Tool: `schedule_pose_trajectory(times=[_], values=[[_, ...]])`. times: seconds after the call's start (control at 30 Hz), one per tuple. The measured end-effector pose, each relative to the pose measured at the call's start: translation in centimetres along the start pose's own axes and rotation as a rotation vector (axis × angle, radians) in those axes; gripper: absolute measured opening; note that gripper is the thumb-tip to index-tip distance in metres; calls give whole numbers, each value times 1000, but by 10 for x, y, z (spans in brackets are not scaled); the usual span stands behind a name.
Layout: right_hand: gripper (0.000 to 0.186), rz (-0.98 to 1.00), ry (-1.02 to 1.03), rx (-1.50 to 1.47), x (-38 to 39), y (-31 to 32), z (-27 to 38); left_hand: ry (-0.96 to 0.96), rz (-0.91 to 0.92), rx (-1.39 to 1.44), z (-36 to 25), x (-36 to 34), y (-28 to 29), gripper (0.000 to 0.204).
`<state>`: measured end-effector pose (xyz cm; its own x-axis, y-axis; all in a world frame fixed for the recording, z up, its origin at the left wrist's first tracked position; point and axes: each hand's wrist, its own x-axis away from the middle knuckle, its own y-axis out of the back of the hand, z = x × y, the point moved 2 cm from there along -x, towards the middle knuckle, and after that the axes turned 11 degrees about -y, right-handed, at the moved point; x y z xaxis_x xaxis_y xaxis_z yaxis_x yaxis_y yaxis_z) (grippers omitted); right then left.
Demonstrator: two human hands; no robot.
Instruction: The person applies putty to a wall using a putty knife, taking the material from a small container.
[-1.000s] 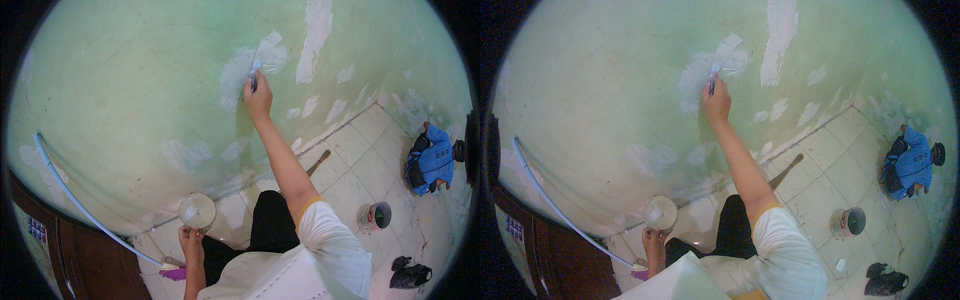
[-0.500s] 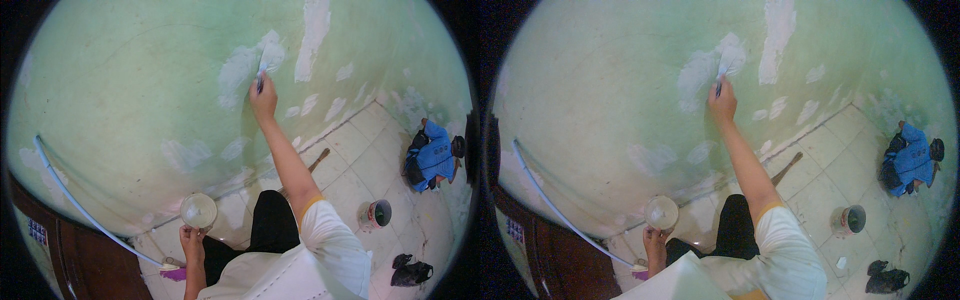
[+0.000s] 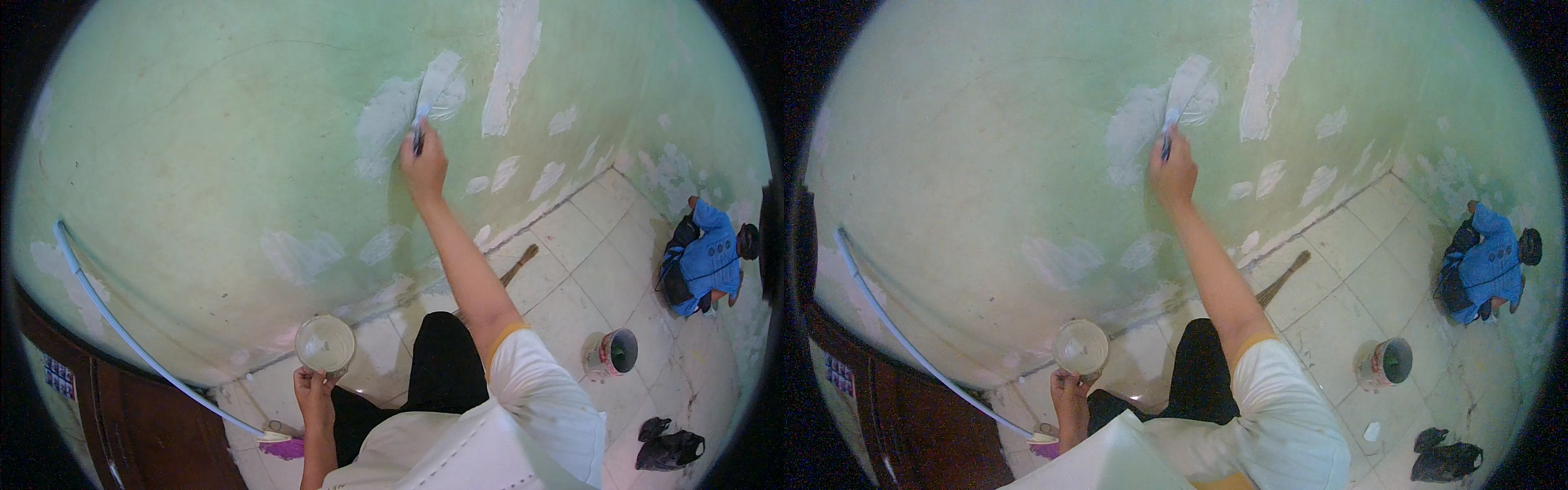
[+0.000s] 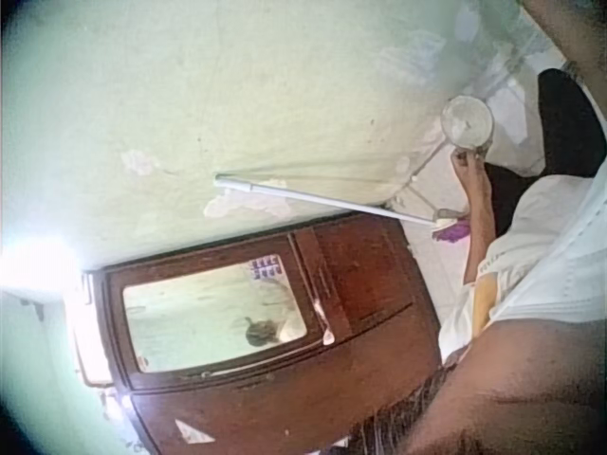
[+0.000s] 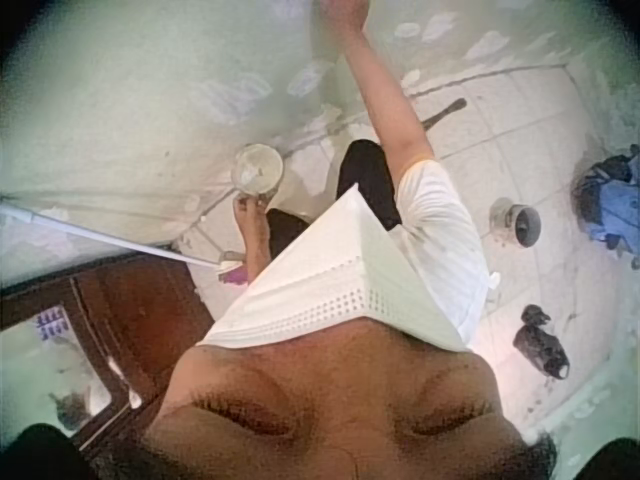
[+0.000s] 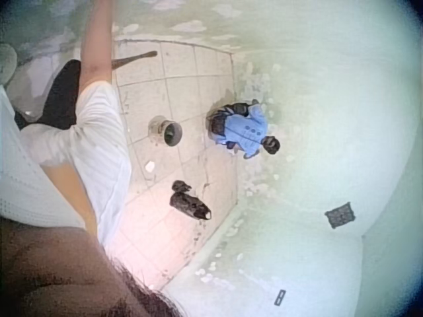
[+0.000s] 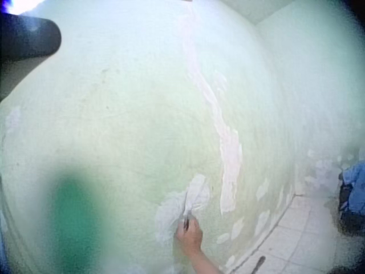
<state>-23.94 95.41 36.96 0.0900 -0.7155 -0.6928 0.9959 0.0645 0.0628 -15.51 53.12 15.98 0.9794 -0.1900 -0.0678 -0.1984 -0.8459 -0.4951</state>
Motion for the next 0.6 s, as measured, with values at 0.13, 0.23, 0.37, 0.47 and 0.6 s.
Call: schedule_pose_trajectory(times=[0.13,0.23,0.37,0.47,0.6], values=[[38,128,-36,-55,69,3,-11,12,-17,-9,1,-1,-2,22],[37,13,50,-75,60,15,-18,7,-25,-32,-1,-2,-3,22],[38,-135,44,-81,-18,18,-26,25,-40,-37,-3,-1,-1,21],[42,-110,15,-46,-33,11,-27,18,-35,-34,-2,-1,0,21],[44,90,-128,-78,31,0,-21,1,-29,-29,-1,-2,-1,21]])
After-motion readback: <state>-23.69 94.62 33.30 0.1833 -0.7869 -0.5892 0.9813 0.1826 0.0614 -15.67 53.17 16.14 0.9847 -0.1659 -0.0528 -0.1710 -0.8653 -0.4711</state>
